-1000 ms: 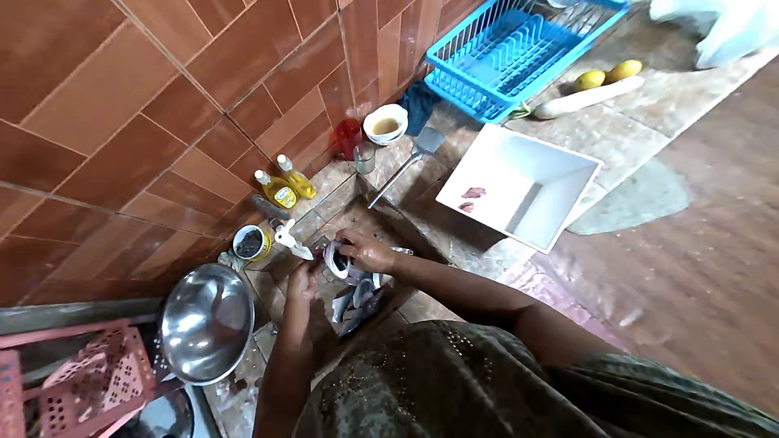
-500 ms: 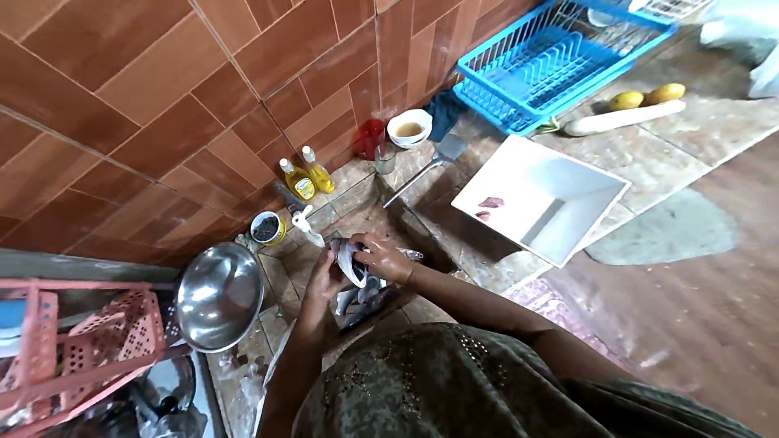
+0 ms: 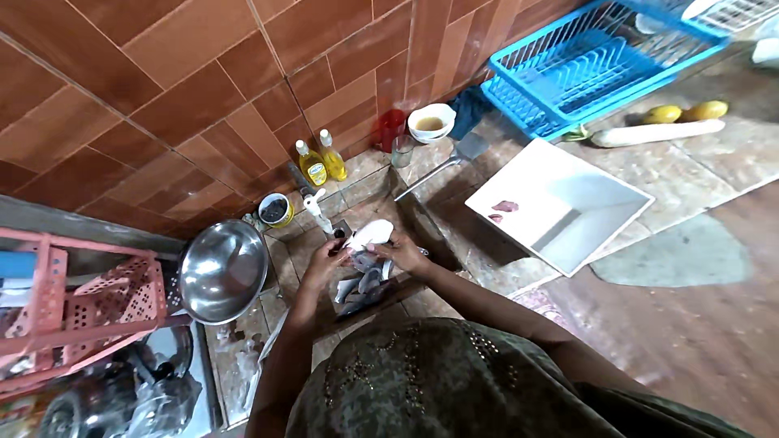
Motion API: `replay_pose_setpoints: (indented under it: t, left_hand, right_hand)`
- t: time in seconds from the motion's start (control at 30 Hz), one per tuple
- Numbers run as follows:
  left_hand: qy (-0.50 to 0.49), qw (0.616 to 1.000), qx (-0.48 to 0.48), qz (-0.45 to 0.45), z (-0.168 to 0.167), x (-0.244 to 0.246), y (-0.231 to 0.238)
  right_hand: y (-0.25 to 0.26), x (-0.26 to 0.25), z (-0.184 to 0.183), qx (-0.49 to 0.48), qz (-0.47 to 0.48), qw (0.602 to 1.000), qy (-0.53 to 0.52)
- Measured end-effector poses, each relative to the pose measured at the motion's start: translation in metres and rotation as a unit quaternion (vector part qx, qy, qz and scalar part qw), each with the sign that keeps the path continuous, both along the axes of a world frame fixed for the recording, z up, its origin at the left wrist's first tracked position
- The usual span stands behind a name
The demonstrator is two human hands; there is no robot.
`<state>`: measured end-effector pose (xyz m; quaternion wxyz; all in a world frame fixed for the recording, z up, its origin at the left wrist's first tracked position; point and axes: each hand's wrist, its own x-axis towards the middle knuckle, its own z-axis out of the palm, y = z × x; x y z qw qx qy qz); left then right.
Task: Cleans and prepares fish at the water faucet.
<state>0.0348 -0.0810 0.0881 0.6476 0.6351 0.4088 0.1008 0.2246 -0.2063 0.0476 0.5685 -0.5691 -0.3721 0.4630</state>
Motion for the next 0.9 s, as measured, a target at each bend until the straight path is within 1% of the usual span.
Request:
replay_pose_setpoints:
  t: [0.1, 0.2, 0.3, 0.37, 0.43, 0.5, 0.53, 0.6, 0.63, 0.7, 0.77, 0.8, 0.83, 0.87, 0.9]
  left_hand:
    - [-0.013, 1.0, -0.004, 0.017, 0.005, 0.002, -0.003]
    - [-0.033, 0.999, -0.026, 0.021, 0.003, 0.001, 0.0]
    - [-0.011, 0.999, -0.045, 0.019, -0.016, -0.003, 0.006]
    - [0.053, 0.998, -0.03, 0.009, -0.039, -0.012, 0.014]
    - [0.158, 0.987, 0.022, -0.037, -0.072, -0.029, 0.024]
    - [0.254, 0.959, 0.069, -0.103, -0.107, -0.048, 0.029]
    - [0.291, 0.944, 0.084, -0.129, -0.124, -0.056, 0.027]
    - [0.337, 0.919, 0.118, -0.166, -0.147, -0.064, 0.011]
    - [0.352, 0.907, 0.135, -0.185, -0.15, -0.064, 0.001]
    - [0.38, 0.874, 0.186, -0.239, -0.142, -0.06, -0.018]
    - [0.394, 0.837, 0.261, -0.277, -0.126, -0.055, -0.032]
    - [0.399, 0.816, 0.304, -0.286, -0.123, -0.053, -0.036]
    - [0.402, 0.808, 0.321, -0.286, -0.129, -0.052, -0.037]
    - [0.411, 0.813, 0.296, -0.288, -0.138, -0.048, -0.036]
    - [0.419, 0.818, 0.268, -0.289, -0.151, -0.046, -0.033]
  right_hand:
    - [-0.003, -0.001, -0.004, 0.013, 0.008, 0.998, 0.055]
    - [-0.007, 0.004, 0.001, -0.01, 0.007, 0.995, 0.099]
    - [-0.024, 0.032, 0.009, -0.038, -0.037, 0.996, 0.067]
    - [-0.046, 0.062, 0.02, -0.042, -0.097, 0.994, 0.002]
    - [-0.073, 0.1, 0.027, -0.057, -0.175, 0.979, -0.091]
    - [-0.101, 0.139, 0.031, -0.093, -0.251, 0.944, -0.195]
    - [-0.114, 0.16, 0.028, -0.118, -0.283, 0.917, -0.253]
    - [-0.136, 0.194, 0.021, -0.189, -0.316, 0.868, -0.334]
    - [-0.145, 0.205, 0.019, -0.245, -0.317, 0.849, -0.343]
    - [-0.156, 0.215, 0.019, -0.353, -0.283, 0.818, -0.356]
    - [-0.151, 0.205, 0.028, -0.406, -0.233, 0.788, -0.4]
    - [-0.143, 0.196, 0.033, -0.397, -0.221, 0.78, -0.431]
    - [-0.131, 0.185, 0.035, -0.363, -0.211, 0.777, -0.469]
    - [-0.116, 0.172, 0.036, -0.312, -0.193, 0.785, -0.499]
    - [-0.098, 0.157, 0.036, -0.26, -0.162, 0.803, -0.511]
